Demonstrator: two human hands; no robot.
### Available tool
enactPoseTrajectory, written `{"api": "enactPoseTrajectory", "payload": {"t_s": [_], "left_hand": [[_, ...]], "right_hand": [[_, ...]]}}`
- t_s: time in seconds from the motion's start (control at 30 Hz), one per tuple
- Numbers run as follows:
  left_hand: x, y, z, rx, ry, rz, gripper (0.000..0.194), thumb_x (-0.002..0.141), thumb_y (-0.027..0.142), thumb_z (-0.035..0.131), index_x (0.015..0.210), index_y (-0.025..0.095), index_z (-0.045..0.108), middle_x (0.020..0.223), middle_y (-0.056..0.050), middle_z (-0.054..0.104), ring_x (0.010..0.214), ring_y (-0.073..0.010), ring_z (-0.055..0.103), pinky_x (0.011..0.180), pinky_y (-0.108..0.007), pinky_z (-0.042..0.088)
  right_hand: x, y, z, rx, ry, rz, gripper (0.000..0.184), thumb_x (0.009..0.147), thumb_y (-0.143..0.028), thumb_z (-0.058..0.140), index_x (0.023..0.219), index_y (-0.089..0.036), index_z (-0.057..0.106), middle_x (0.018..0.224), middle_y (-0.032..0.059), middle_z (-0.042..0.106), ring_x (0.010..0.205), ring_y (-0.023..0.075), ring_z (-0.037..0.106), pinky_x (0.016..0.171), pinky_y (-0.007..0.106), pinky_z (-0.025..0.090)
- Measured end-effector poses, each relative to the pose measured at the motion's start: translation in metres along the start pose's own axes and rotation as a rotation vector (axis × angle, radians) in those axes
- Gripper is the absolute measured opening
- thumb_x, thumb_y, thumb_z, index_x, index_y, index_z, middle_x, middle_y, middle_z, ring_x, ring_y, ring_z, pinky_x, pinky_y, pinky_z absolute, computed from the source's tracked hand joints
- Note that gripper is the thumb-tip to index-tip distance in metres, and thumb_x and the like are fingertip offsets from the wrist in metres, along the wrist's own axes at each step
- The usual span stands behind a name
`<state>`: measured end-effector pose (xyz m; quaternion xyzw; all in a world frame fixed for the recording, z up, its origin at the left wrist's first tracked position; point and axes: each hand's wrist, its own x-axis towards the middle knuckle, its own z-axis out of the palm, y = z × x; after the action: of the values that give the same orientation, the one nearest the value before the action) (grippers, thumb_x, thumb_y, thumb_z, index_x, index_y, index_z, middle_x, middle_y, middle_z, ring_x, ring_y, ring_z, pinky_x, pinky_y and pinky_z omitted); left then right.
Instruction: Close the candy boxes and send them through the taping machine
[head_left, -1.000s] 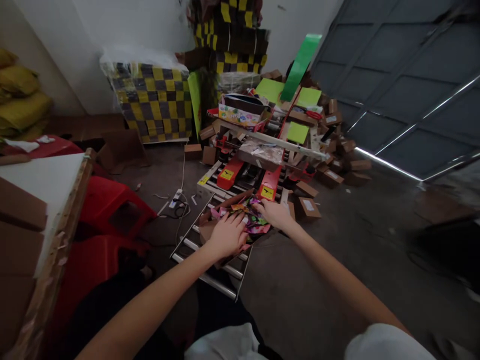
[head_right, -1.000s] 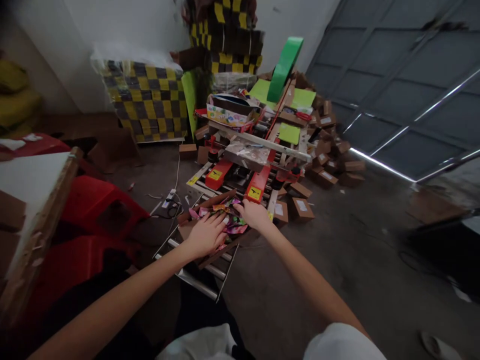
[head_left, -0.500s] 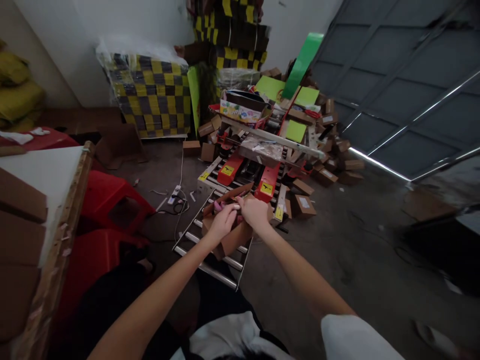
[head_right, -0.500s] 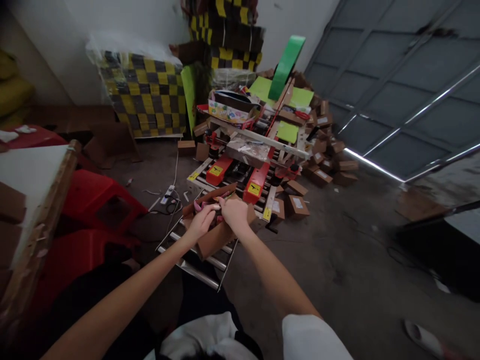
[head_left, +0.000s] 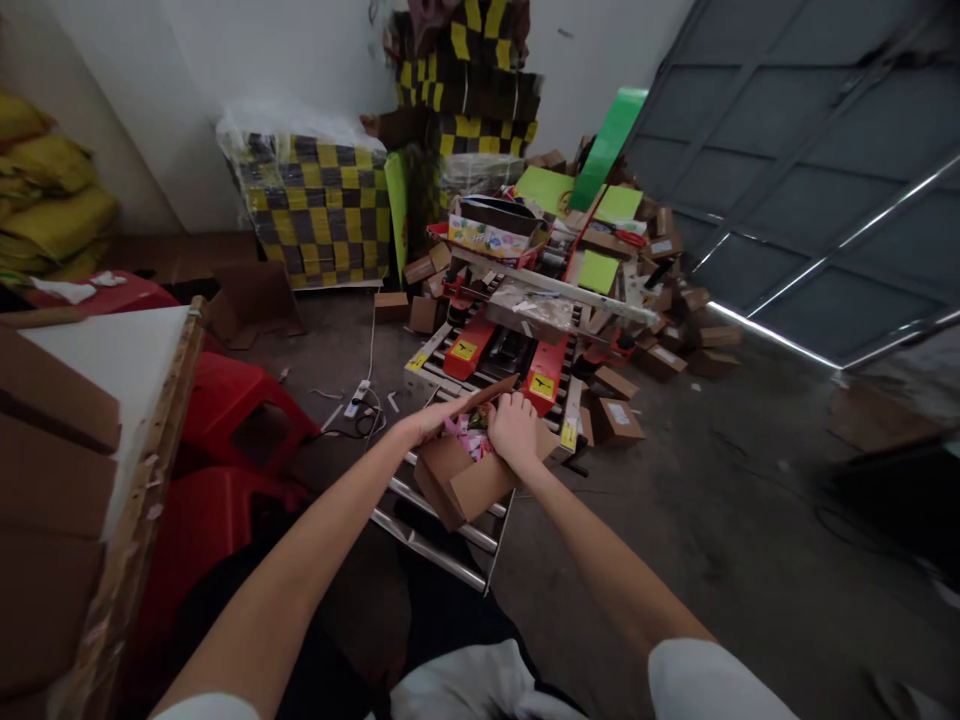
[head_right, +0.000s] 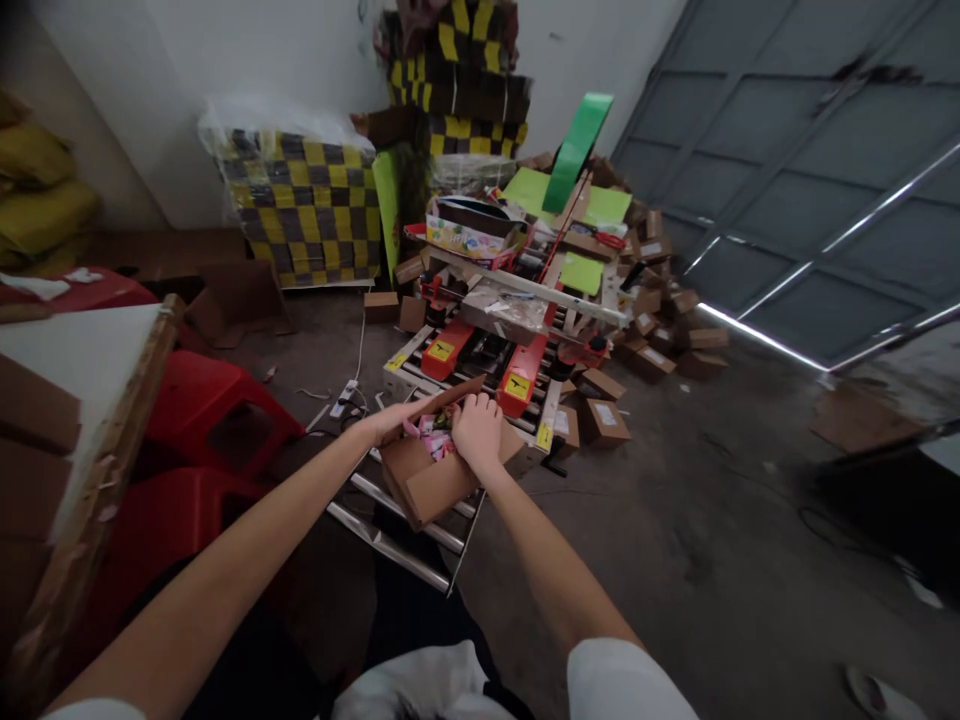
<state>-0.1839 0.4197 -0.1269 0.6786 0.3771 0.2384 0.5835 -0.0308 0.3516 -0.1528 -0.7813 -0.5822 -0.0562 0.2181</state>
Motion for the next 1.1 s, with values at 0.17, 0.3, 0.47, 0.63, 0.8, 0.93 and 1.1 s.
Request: {"api": "enactPoseTrajectory", "payload": {"t_s": [0.17, 0.3, 0.47, 0.63, 0.8, 0.93, 1.1], "left_hand": [[-0.013, -0.018, 0.03, 0.365, -0.157, 0.247, 0.058, 0.089, 0.048, 0.038, 0.137, 0.016, 0.042, 0.151, -0.008, 0.032, 0.142, -0.0188, 0.022, 0.118, -0.037, 0.016], [-0.022, -0.016, 0.032, 0.55, -0.159, 0.224, 0.059, 0.092, 0.041, 0.032, 0.143, 0.013, 0.032, 0.154, -0.011, 0.025, 0.143, -0.0202, 0.019, 0.118, -0.041, 0.014], [-0.02, -0.01, 0.023, 0.243, -0.208, 0.099, 0.064, 0.089, 0.05, 0.038, 0.143, 0.016, 0.033, 0.154, -0.009, 0.024, 0.143, -0.0214, 0.02, 0.118, -0.042, 0.014], [-0.031, -0.004, 0.024, -0.247, -0.307, -0.009, 0.061, 0.087, 0.052, 0.045, 0.141, 0.025, 0.037, 0.148, -0.002, 0.037, 0.138, -0.0232, 0.033, 0.114, -0.044, 0.029], [-0.052, -0.004, 0.043, -0.481, -0.227, -0.079, 0.064, 0.088, 0.054, 0.043, 0.144, 0.023, 0.032, 0.15, -0.002, 0.034, 0.141, -0.0235, 0.026, 0.116, -0.042, 0.026], [-0.065, -0.005, 0.057, -0.583, -0.208, -0.056, 0.059, 0.091, 0.051, 0.038, 0.142, 0.023, 0.034, 0.145, -0.005, 0.043, 0.136, -0.0244, 0.037, 0.112, -0.043, 0.033], [-0.05, -0.015, 0.054, -0.297, -0.074, 0.057, 0.054, 0.093, 0.051, 0.033, 0.139, 0.024, 0.038, 0.15, -0.004, 0.036, 0.139, -0.0221, 0.032, 0.115, -0.043, 0.029]], "right_hand": [[0.008, 0.02, 0.002, 0.15, 0.089, 0.157, 0.042, 0.092, -0.019, 0.016, 0.119, -0.01, 0.048, 0.114, 0.0167, 0.054, 0.108, 0.024, 0.048, 0.091, 0.036, 0.037], [-0.004, 0.022, -0.004, 0.282, 0.248, 0.263, 0.048, 0.092, -0.023, 0.012, 0.126, -0.009, 0.043, 0.126, 0.0193, 0.048, 0.123, 0.0242, 0.041, 0.102, 0.04, 0.03], [-0.067, 0.007, -0.005, 0.356, 0.057, 0.19, 0.067, 0.089, -0.05, 0.029, 0.141, -0.007, 0.027, 0.147, 0.0247, 0.027, 0.139, 0.0336, 0.02, 0.107, 0.056, 0.02], [-0.09, -0.015, -0.014, 0.245, -0.25, 0.083, 0.114, 0.065, -0.071, 0.059, 0.148, -0.013, 0.007, 0.153, 0.0258, -0.005, 0.141, 0.044, -0.003, 0.105, 0.065, 0.01], [-0.072, -0.024, -0.023, 0.137, -0.25, 0.162, 0.089, 0.076, -0.065, 0.055, 0.147, -0.022, 0.022, 0.155, 0.0205, 0.004, 0.14, 0.0437, 0.005, 0.106, 0.063, 0.013], [-0.068, -0.014, -0.022, 0.13, -0.203, 0.168, 0.054, 0.089, -0.049, 0.045, 0.139, -0.029, 0.04, 0.153, 0.0109, 0.023, 0.139, 0.0324, 0.021, 0.109, 0.054, 0.02], [-0.066, -0.01, -0.021, 0.077, -0.231, 0.133, 0.055, 0.09, -0.041, 0.042, 0.144, -0.028, 0.032, 0.153, 0.0096, 0.024, 0.139, 0.0317, 0.022, 0.109, 0.054, 0.021]]}}
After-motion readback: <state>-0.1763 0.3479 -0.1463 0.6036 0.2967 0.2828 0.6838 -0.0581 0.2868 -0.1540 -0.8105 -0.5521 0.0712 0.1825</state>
